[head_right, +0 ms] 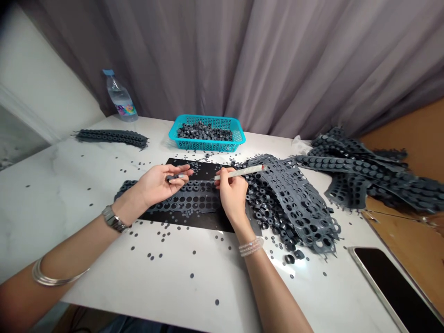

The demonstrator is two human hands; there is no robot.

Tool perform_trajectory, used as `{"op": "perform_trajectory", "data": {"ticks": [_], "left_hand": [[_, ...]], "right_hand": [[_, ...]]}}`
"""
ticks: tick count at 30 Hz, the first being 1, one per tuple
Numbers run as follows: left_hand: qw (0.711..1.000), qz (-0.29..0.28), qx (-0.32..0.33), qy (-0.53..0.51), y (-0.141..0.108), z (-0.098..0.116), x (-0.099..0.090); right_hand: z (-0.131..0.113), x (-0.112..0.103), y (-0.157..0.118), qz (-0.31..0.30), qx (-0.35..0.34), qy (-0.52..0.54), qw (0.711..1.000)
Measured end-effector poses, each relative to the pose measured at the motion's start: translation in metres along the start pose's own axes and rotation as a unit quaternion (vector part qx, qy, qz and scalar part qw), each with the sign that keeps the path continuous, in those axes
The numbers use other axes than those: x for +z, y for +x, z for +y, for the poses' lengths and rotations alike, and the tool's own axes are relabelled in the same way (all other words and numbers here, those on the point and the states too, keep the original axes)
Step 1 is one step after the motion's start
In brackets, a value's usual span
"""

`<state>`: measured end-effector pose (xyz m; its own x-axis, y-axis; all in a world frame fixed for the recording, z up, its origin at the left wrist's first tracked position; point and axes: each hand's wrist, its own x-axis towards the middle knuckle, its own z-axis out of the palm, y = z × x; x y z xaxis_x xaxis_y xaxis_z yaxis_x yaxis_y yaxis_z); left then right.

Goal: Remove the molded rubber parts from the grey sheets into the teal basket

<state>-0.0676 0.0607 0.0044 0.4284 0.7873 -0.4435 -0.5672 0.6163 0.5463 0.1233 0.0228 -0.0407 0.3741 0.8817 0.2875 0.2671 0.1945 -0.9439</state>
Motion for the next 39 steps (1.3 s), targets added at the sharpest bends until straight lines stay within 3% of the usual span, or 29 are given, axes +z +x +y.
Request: {"op": "perform_trajectory", "data": {"ticks": [6, 10, 12, 16, 22, 27, 34, 39], "left_hand": [[0.999, -0.023, 0.013, 0.042, -0.001, -0.006, 0.001], [0.994, -0.066, 0.013, 0.082, 0.0, -0.013, -0.001], [0.992, -0.081, 0.02, 0.095, 0.001, -0.016, -0.001], [0.988, -0.102, 0.031, 0.112, 0.0, -0.021, 0.001], [0.987, -0.113, 0.04, 0.107, -0.009, -0.023, 0.01], [0.991, -0.12, 0.025, 0.059, -0.01, -0.024, 0.013], [0.978, -0.178, 0.018, 0.103, -0.007, -0.03, 0.008], [0.983, -0.134, 0.039, 0.119, -0.002, -0.029, 0.002]], "right_hand": [[-0.011, -0.003, -0.002, -0.005, -0.001, 0.02, 1.0], [-0.031, -0.009, -0.01, -0.126, -0.076, 0.004, 0.989], [-0.037, -0.011, -0.013, -0.155, -0.116, -0.042, 0.98], [-0.038, -0.009, -0.014, -0.131, -0.177, -0.08, 0.972], [-0.031, -0.002, -0.018, -0.185, -0.17, -0.049, 0.967], [-0.03, -0.002, -0.019, -0.147, -0.185, -0.011, 0.972], [-0.03, -0.001, -0.021, -0.119, -0.207, -0.017, 0.971], [-0.031, -0.004, -0.018, -0.123, -0.225, -0.017, 0.967]]}}
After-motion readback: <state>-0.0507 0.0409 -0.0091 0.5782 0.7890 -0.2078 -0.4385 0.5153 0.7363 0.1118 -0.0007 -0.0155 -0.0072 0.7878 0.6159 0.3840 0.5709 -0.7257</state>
